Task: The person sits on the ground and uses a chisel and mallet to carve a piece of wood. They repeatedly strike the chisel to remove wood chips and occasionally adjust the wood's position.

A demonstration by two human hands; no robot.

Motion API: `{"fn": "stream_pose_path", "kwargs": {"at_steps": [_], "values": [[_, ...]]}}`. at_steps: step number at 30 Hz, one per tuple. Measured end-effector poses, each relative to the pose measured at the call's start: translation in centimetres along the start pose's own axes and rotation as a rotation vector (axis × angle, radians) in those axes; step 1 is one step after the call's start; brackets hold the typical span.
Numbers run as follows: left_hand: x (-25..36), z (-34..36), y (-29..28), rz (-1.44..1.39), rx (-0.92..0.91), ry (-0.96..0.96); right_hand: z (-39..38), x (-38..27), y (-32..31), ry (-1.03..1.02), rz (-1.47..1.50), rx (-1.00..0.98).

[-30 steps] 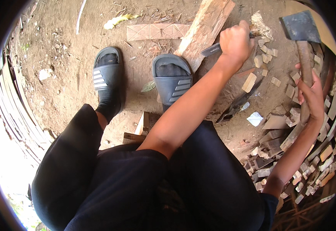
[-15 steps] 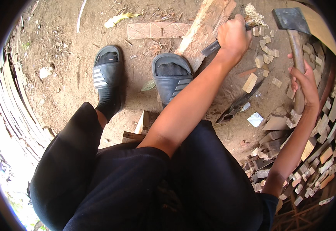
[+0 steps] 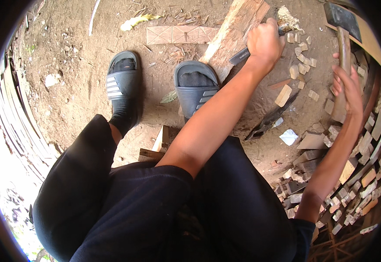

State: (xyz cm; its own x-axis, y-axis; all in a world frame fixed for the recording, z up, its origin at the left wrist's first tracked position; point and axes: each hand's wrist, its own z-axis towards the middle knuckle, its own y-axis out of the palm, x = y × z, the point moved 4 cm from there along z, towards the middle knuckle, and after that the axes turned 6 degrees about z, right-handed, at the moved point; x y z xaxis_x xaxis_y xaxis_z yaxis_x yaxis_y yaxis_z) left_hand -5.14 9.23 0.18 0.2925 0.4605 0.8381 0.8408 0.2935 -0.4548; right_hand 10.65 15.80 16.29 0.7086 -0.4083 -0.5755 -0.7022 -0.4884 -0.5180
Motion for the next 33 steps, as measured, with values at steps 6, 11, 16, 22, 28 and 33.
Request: {"fn": "stream_pose_path", "kwargs": {"at_steps": [6, 11, 16, 22, 28, 33], "values": [[-0.4, 0.4, 0.3, 0.018, -0.019, 0.012, -0.5, -0.2, 1.1, 0.171, -0.243, -0.267], [-0.4, 0.2, 0.2, 0.022, -0.022, 0.004, 0.0, -0.8, -0.5, 0.051, -0.179, -0.091], [-0.1, -0.1, 0.3, 0.012, -0.010, 0.008, -0.1, 0.1, 1.1, 0.079, -0.126, -0.148], [-0.6, 0.4, 0.3, 0.006, -0.009, 0.001, 0.8, -0.1, 0.4, 0.057, -0.257, -0.133], [-1.2, 0.1, 0.7, -0.018, 0.012, 0.049, 0.8, 0.9, 1.4, 0.078, -0.080, -0.117], [-1.5, 0.1, 0.6, 0.001, 0.024, 0.075, 0.2, 0.6, 1.0, 0.104, -0.170, -0.204]]}}
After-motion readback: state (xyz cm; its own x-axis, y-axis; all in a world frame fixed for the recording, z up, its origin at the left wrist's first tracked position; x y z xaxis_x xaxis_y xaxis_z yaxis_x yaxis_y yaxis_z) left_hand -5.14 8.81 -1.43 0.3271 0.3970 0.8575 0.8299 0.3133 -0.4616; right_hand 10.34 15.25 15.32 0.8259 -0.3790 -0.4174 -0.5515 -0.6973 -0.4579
